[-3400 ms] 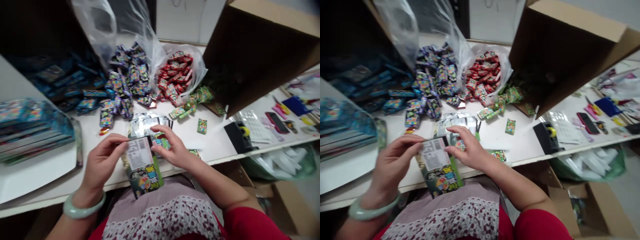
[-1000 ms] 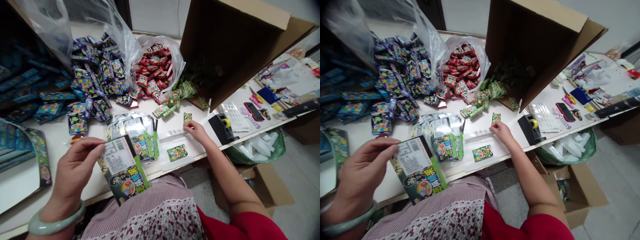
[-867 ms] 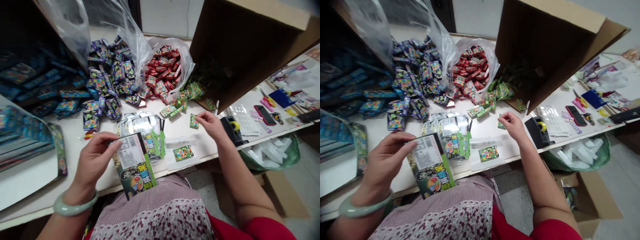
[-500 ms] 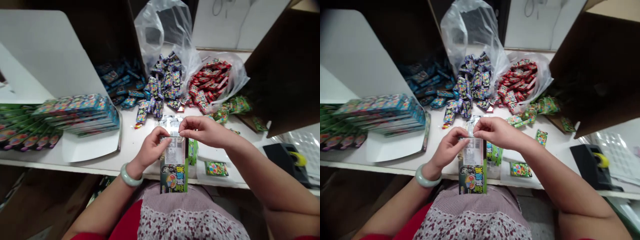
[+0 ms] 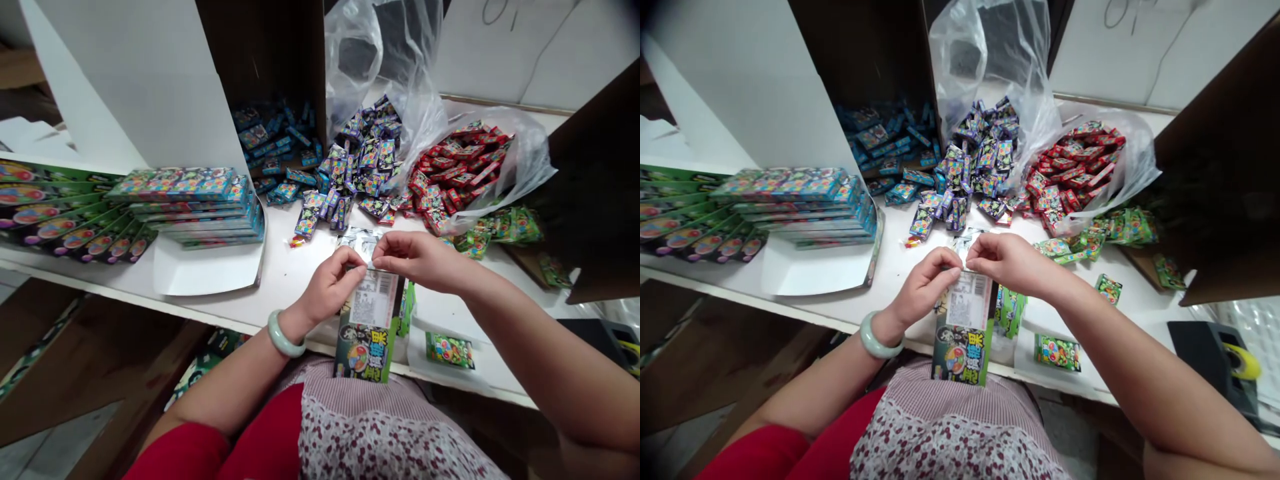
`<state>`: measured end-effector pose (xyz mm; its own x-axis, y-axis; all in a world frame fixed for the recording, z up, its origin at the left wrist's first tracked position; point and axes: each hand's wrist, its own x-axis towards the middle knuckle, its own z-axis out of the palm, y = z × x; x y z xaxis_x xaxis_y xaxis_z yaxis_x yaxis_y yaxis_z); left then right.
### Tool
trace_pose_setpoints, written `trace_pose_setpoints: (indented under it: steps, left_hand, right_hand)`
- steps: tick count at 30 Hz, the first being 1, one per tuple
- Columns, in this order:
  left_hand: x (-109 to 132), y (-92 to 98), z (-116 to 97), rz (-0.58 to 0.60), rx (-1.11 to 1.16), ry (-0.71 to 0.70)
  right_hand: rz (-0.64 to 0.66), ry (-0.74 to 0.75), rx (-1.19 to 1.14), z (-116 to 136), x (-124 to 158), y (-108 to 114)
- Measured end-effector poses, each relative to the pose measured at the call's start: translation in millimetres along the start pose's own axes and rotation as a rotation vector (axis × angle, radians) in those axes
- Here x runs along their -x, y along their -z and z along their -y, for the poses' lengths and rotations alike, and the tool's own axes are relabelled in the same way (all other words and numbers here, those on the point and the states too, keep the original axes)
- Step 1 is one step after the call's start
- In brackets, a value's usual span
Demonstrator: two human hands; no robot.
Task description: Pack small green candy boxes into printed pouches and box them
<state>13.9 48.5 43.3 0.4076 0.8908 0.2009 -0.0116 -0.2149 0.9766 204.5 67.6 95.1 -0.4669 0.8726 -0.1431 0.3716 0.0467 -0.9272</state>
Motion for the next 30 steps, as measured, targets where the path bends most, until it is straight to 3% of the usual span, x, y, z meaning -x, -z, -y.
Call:
trace_pose_setpoints:
  steps: [6,10,13,17,20,22,24,25,26,28,30]
  left_hand:
    - [-1.8,-5.6,5.0,-0.065,-0.068,-0.062]
    - [-2.3,-6.4,8.5,-0.089,-0.106,-0.105]
    - [-1.7,-3.3,8.3,-0.077,-0.133,-0.149]
    - [-0.1,1.7,1.6,-0.034,-0.219,-0.132]
    - [-2.7,7.2,-3.3,0.088,-0.281,-0.053]
    - [-7.3,14.8,-3.1,0.100,-0.292,0.014]
    - [-13.5,26.9,0.7,-0.098,-0.247,0.125]
    - [-16.6,34.6,4.1,-0.255,-0.189,0.180]
    - [-19.5,42.7,8.3,-0.409,-0.119,0.223]
    - [-23.5,58.5,19.4,-0.629,-0.001,0.270]
    - [-23.6,69.2,32.9,-0.710,0.062,0.319]
  right_hand:
    - [0.012,-0.097,0.088,8.6,-0.1,-1.0]
    - [0.026,-0.080,0.063,3.6,-3.7,2.4]
    - [0.104,-0.138,-0.076,-8.8,-11.4,6.6]
    - [0.369,-0.445,-0.383,-26.8,-22.8,-0.2]
    - [0.475,-0.481,-0.625,-40.4,-28.1,-10.3]
    - [0.460,-0.422,-0.723,-50.5,-23.4,-10.6]
    - [0.332,-0.318,-0.689,-62.3,-5.1,-1.9]
    - [0.177,-0.284,-0.578,-69.5,9.7,6.3]
    - [-0.022,-0.273,-0.423,-78.3,27.6,17.0]
    - [-0.552,-0.354,0.027,-101.6,68.9,44.0]
    - [-0.789,-0.470,0.162,-131.1,109.8,72.5]
